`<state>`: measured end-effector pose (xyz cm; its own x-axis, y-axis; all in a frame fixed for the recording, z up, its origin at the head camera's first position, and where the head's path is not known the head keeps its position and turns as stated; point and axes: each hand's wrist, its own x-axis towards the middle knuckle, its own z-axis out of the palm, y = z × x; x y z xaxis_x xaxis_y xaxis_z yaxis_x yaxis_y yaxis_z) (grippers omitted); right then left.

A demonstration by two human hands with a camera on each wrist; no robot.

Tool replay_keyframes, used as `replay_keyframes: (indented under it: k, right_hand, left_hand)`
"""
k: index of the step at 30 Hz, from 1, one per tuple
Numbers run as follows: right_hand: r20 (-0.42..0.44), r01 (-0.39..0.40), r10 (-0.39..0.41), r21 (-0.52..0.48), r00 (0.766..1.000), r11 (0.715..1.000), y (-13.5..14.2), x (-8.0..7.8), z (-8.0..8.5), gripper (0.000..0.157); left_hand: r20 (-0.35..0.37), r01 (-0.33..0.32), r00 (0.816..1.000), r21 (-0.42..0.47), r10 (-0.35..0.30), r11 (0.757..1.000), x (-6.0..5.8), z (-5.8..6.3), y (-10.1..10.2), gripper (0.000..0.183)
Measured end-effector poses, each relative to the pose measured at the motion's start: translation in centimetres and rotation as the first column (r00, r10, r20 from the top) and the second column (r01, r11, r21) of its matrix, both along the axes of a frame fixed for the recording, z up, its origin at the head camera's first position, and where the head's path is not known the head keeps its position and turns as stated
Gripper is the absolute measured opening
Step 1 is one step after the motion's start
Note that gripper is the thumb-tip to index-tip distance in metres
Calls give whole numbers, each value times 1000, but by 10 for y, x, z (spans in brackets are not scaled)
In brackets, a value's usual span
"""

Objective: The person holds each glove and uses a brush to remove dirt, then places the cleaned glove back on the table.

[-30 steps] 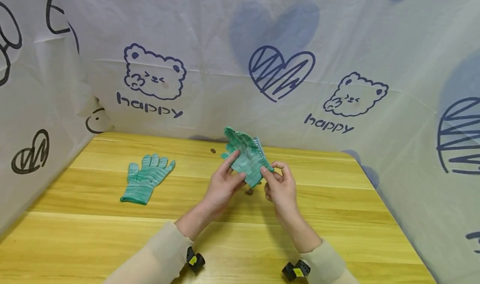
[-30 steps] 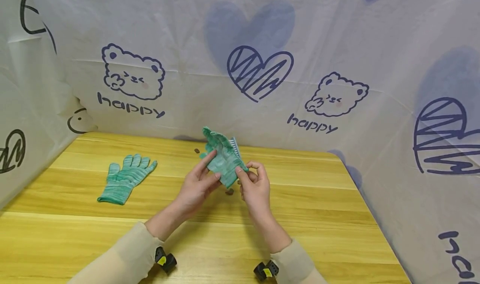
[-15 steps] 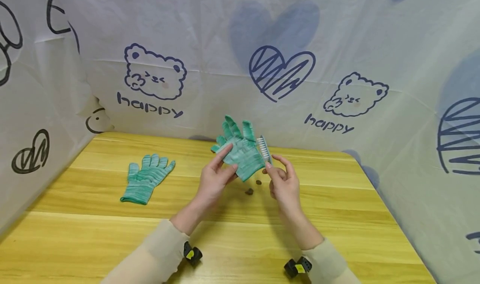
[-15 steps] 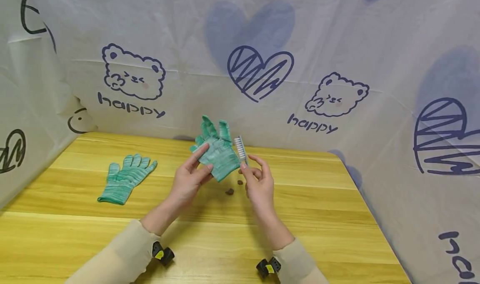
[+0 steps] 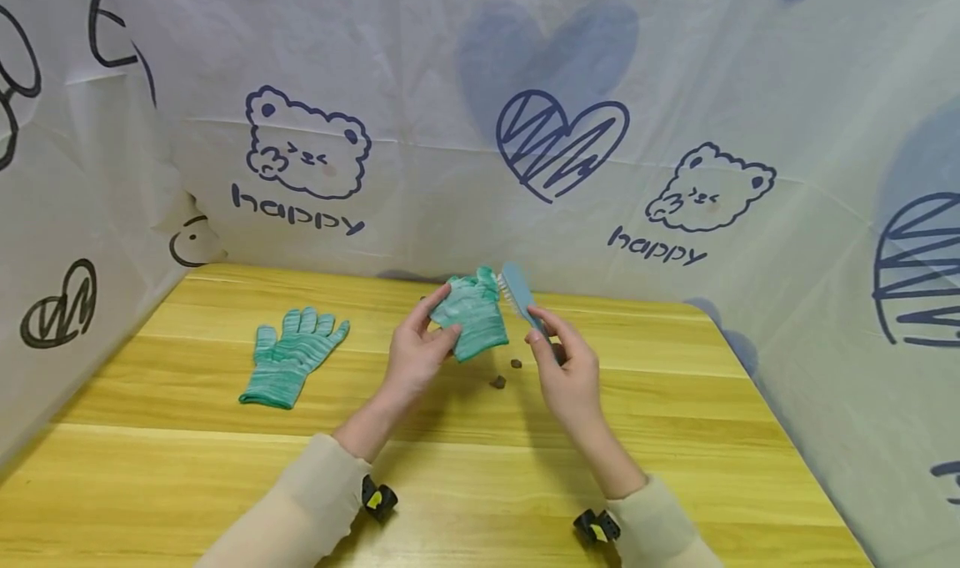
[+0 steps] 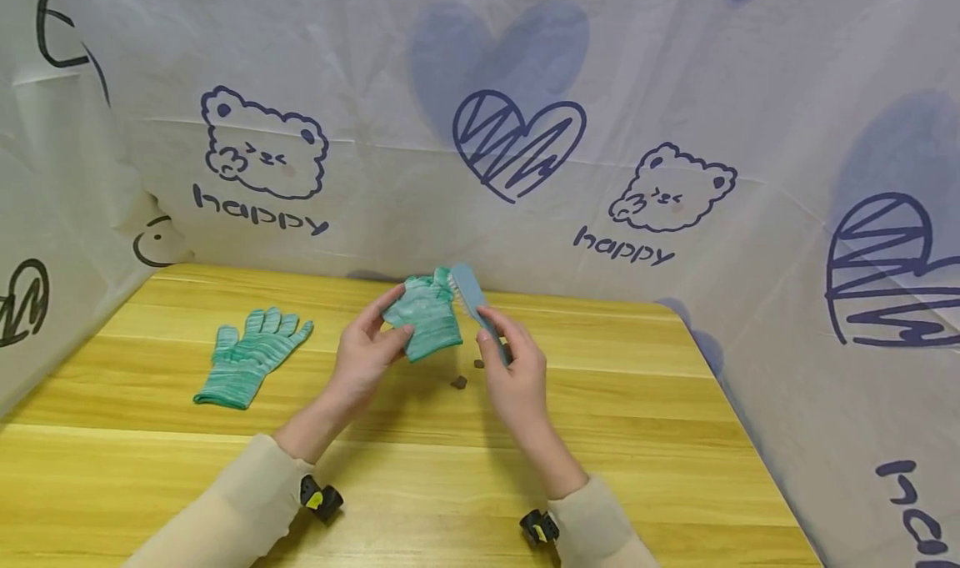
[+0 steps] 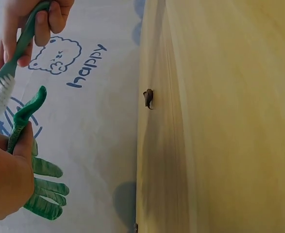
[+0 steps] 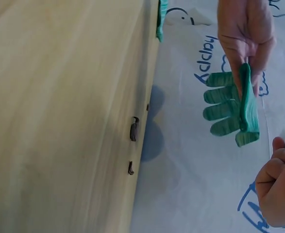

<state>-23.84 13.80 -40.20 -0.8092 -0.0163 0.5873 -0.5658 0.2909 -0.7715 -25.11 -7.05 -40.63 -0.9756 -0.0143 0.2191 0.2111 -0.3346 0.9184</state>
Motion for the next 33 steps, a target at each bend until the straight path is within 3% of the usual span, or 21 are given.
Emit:
replay_keyframes:
  k: [7, 12, 18, 25, 33]
  right_hand:
    - [-235, -26, 72, 191, 969, 981, -6, 1, -9, 34]
    - [-300, -13, 104, 291, 948, 957, -10, 2, -13, 35]
    - [-339, 21, 114, 371, 934, 928, -13, 4, -13, 35]
    - [-306, 42, 110, 450, 946, 892, -13, 4, -15, 36]
    - [-304, 58, 91, 447, 948, 893, -11, 3, -16, 36]
  left_hand:
    - [-33, 30, 999, -25, -31, 999, -2, 0, -2, 66]
    - [-33, 63, 997, -46, -64, 997, 0, 1, -3, 71]
    - [-40, 125, 991, -63, -127, 990, 0, 2, -5, 75]
    - [-37, 167, 985, -35, -168, 985, 1, 3, -4, 78]
    - [-48, 153, 987, -24, -154, 988, 1, 2, -3, 78]
